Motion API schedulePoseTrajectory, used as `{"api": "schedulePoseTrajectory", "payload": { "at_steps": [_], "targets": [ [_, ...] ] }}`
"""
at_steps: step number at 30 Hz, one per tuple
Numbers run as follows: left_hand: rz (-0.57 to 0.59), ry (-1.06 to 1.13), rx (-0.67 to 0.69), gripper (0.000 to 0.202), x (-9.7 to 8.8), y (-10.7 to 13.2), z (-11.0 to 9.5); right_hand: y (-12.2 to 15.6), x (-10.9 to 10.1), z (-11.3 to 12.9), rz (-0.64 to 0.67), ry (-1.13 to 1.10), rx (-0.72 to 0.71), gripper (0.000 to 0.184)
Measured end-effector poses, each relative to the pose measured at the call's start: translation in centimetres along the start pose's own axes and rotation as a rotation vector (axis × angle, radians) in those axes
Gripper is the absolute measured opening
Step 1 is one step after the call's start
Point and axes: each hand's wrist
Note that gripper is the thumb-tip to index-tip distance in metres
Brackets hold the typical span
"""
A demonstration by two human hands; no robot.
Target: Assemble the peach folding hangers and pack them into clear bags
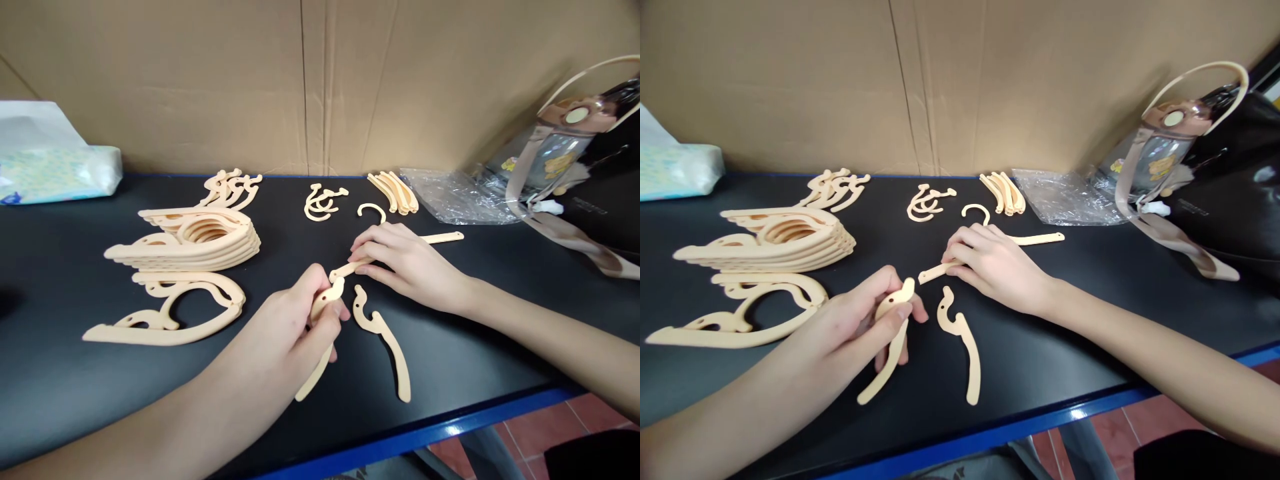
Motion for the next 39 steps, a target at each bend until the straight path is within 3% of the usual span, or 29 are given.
{"api": "schedulePoseTrajectory", "payload": {
  "at_steps": [2, 6, 10, 15, 20, 26, 33, 39],
  "targets": [
    [0.033, 0.047, -0.041, 0.015, 0.0, 0.1, 0.2, -0.1, -0.1, 0.1, 0.004, -0.04, 0.015, 0.018],
    [-0.091, -0.074, -0.023, 0.009, -0.3, 0.1, 0.6, -0.1, -0.2, 0.2, -0.022, -0.099, 0.014, 0.015],
    [-0.171, -0.306, -0.009, 0.026, -0.9, 0.0, 0.2, 0.1, 0.0, -0.1, -0.028, -0.155, -0.017, 0.013],
    [-0.265, -0.57, 0.123, 0.033, -0.9, -0.5, 0.4, 0.3, 0.2, -0.5, -0.036, -0.237, 0.029, 0.012],
    [-0.316, -0.683, 0.235, 0.032, -0.4, -0.9, 1.1, 0.1, 0.3, -0.6, -0.041, -0.335, 0.062, 0.016],
    [-0.277, -0.586, 0.239, 0.025, 0.3, -0.4, 1.5, -0.1, -0.1, -0.5, -0.019, -0.448, 0.109, 0.019],
    [-0.207, -0.699, 0.09, 0.02, -0.1, -0.8, 1.0, -0.3, -0.3, -0.7, 0.017, -0.586, 0.17, 0.019],
    [-0.165, -0.826, 0.082, 0.02, -0.1, -1.0, 0.8, -0.3, -0.2, -0.7, 0.031, -0.621, 0.154, 0.016]
  ]
}}
Point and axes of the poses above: each hand's wrist, its own y-axis away from the middle knuckle, its own x-axis out of the palm, z = x × y, and after that the axes turned 10 degrees about -y, right-handed
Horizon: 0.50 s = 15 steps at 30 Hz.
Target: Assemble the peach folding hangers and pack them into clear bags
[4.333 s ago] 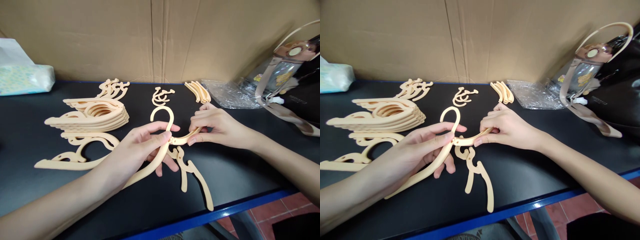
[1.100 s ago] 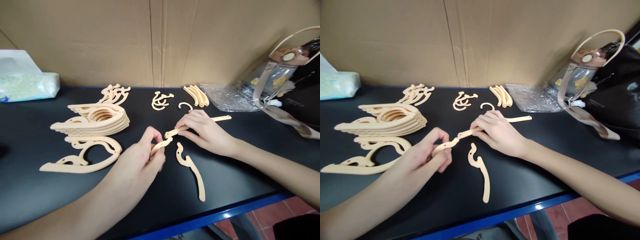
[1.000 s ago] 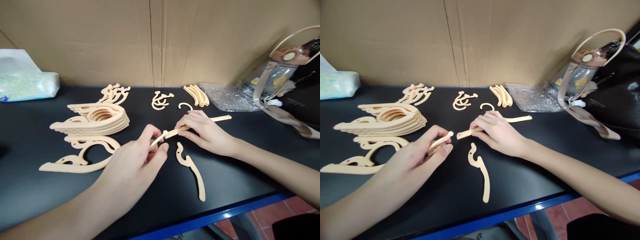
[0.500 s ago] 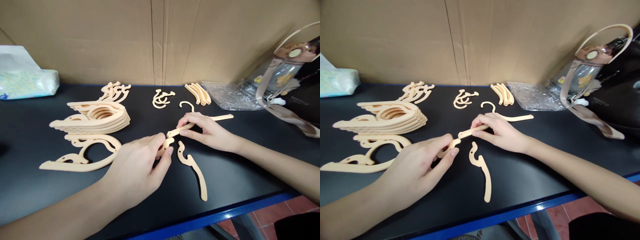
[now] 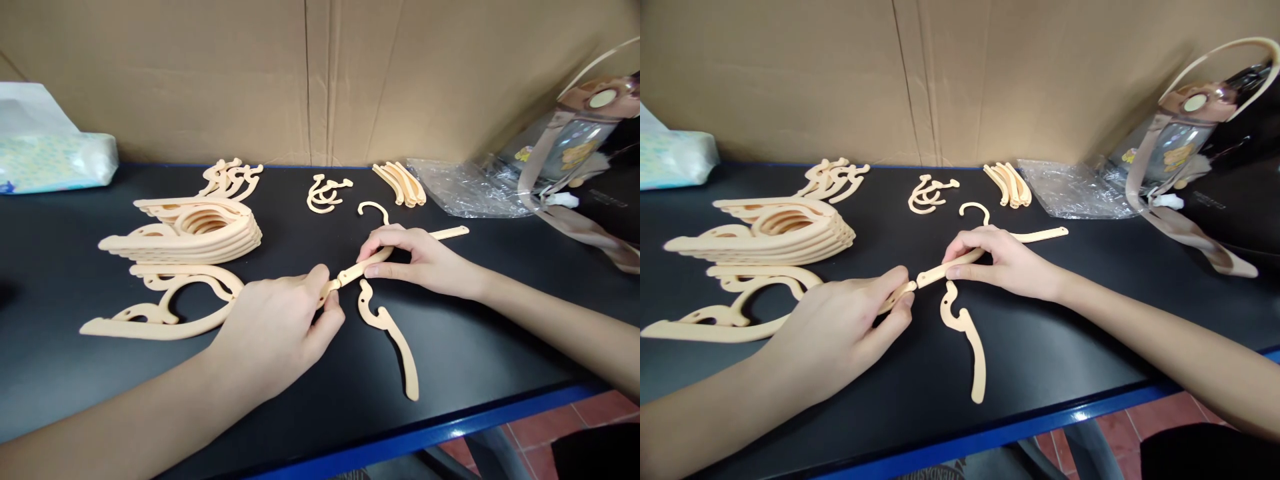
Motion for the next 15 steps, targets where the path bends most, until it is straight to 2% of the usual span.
{"api": "schedulePoseTrajectory", "payload": {
  "at_steps": [8, 15],
  "targets": [
    [-0.02, -0.078, 0.034, 0.035, 0.22, -0.01, 0.02, 0.28, 0.12, 0.02, 0.009, -0.098, 0.009, 0.017],
    [-0.036, -0.086, 0.056, 0.039, 0.35, 0.16, -0.1, 0.49, 0.37, -0.17, 0.044, -0.14, 0.014, 0.018]
  ]
}}
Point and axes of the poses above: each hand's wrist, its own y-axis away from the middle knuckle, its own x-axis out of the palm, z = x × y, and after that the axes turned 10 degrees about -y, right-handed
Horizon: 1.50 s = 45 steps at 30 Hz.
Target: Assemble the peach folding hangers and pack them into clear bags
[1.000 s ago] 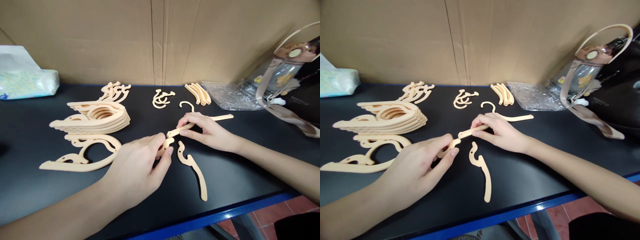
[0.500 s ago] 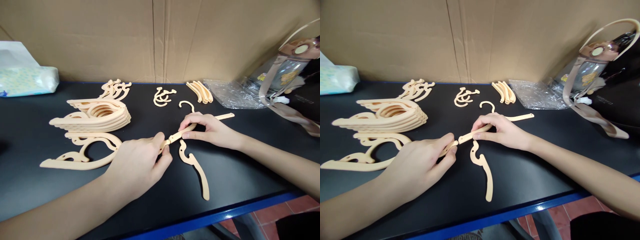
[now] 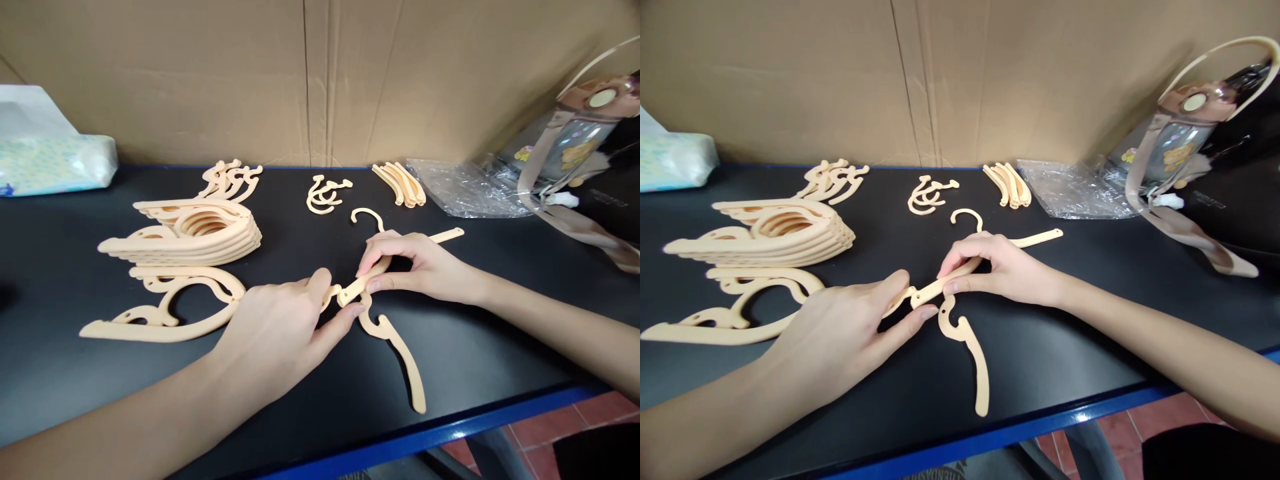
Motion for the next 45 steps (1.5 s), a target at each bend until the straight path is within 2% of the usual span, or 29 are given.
{"api": "schedulePoseTrajectory", "payload": {
  "at_steps": [20, 23, 30, 36, 45],
  "targets": [
    [-0.002, -0.047, 0.093, 0.034, -0.27, -0.02, 0.04, -0.13, 0.2, 0.39, -0.002, 0.013, -0.039, 0.012],
    [-0.055, -0.121, 0.112, 0.035, -0.03, 0.09, -0.03, -0.07, 0.25, 0.4, 0.003, 0.017, -0.016, 0.013],
    [-0.268, -0.225, 0.133, 0.038, 0.41, 0.67, -0.39, 0.01, 0.26, 0.34, 0.025, 0.002, 0.027, 0.016],
    [-0.378, -0.293, 0.156, 0.04, 0.45, 0.93, -0.6, -0.04, 0.26, 0.39, 0.042, 0.026, 0.012, 0.023],
    [-0.499, -0.355, 0.169, 0.032, 0.09, 0.88, -0.47, -0.29, -0.14, 0.42, 0.022, 0.138, -0.055, 0.022]
  ]
}}
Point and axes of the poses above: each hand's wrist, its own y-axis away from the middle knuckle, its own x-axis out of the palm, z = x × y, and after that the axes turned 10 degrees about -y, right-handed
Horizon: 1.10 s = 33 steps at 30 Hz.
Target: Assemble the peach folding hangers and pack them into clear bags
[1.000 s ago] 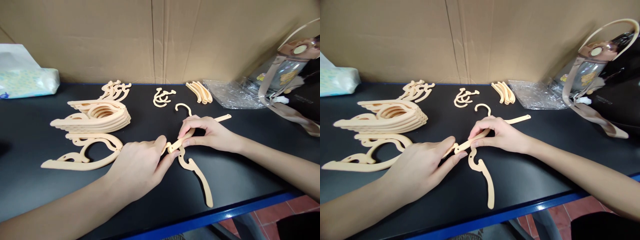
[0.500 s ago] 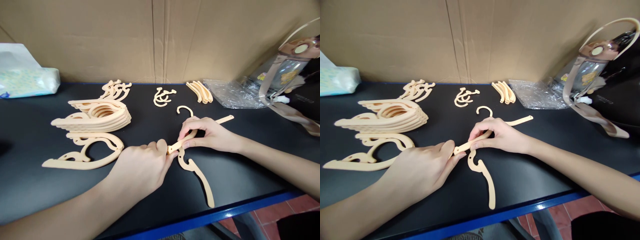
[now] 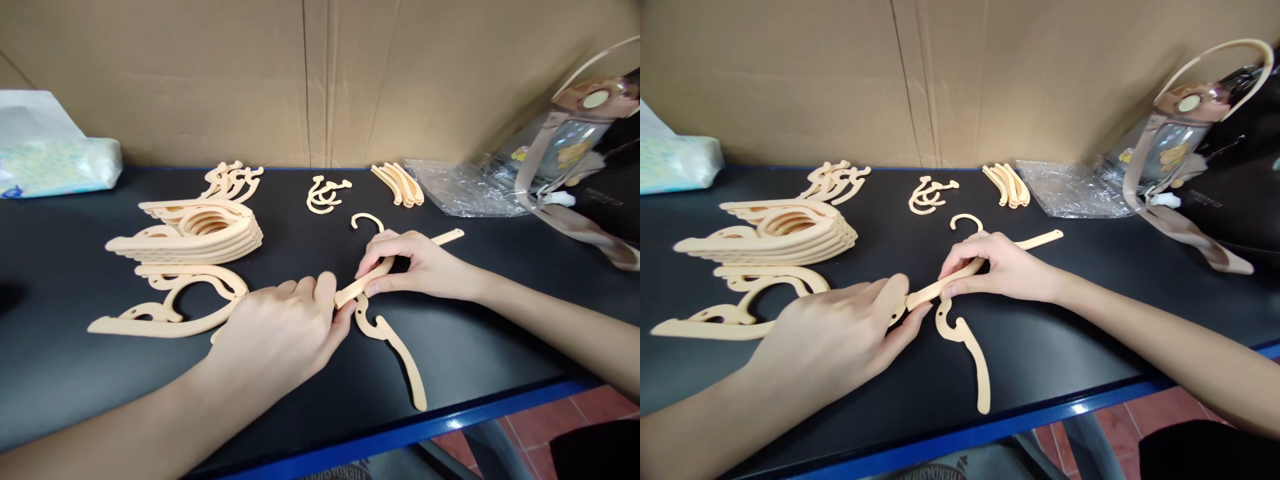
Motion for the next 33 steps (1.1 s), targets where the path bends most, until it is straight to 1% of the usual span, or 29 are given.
{"api": "schedulePoseTrajectory", "payload": {
  "at_steps": [4, 7, 9, 11, 13, 15, 18, 20, 22, 24, 26, 30, 33],
  "targets": [
    [-0.06, 0.008, 0.038, 0.022, -0.6, -0.3, 0.2, -0.1, -1.3, -0.5, -0.056, 0.196, -0.115, 0.029],
    [-0.074, 0.082, 0.104, 0.021, -0.8, -0.3, 0.2, 0.0, -2.2, -1.0, -0.04, 0.234, -0.106, 0.035],
    [-0.081, 0.114, 0.154, 0.024, -0.6, -0.3, 0.2, 0.1, -2.8, -1.3, -0.001, 0.209, -0.082, 0.036],
    [-0.102, 0.123, 0.162, 0.029, -0.3, -0.2, 0.2, 0.1, -3.1, -1.5, 0.032, 0.192, -0.07, 0.034],
    [-0.103, 0.144, 0.122, 0.035, 0.2, -0.1, 0.2, 0.2, -3.3, -1.7, 0.038, 0.188, -0.051, 0.034],
    [-0.07, 0.192, 0.059, 0.04, 0.7, 0.1, 0.3, 0.2, -3.3, -1.8, 0.018, 0.161, -0.019, 0.038],
    [0.044, 0.312, -0.005, 0.041, 1.3, 0.2, 0.5, 0.2, -3.2, -2.0, -0.027, 0.078, 0.03, 0.043],
    [0.128, 0.413, -0.032, 0.038, 1.5, 0.2, 0.7, 0.3, -3.0, -2.1, -0.053, 0.042, 0.042, 0.043],
    [0.177, 0.513, -0.073, 0.033, 1.4, 0.1, 0.7, 0.3, -2.8, -2.2, -0.069, 0.032, 0.042, 0.042],
    [0.183, 0.571, -0.124, 0.027, 1.3, 0.0, 0.7, 0.3, -2.5, -2.3, -0.083, 0.047, 0.027, 0.039],
    [0.175, 0.582, -0.149, 0.024, 1.3, 0.0, 0.6, 0.3, -2.3, -2.3, -0.112, 0.104, -0.015, 0.035],
    [0.137, 0.524, -0.121, 0.026, 1.7, 0.0, 0.4, 0.1, -1.8, -2.3, -0.171, 0.263, -0.091, 0.03],
    [0.115, 0.443, -0.096, 0.036, 2.1, 0.1, 0.6, 0.1, -1.6, -2.2, -0.22, 0.353, -0.056, 0.033]
  ]
}}
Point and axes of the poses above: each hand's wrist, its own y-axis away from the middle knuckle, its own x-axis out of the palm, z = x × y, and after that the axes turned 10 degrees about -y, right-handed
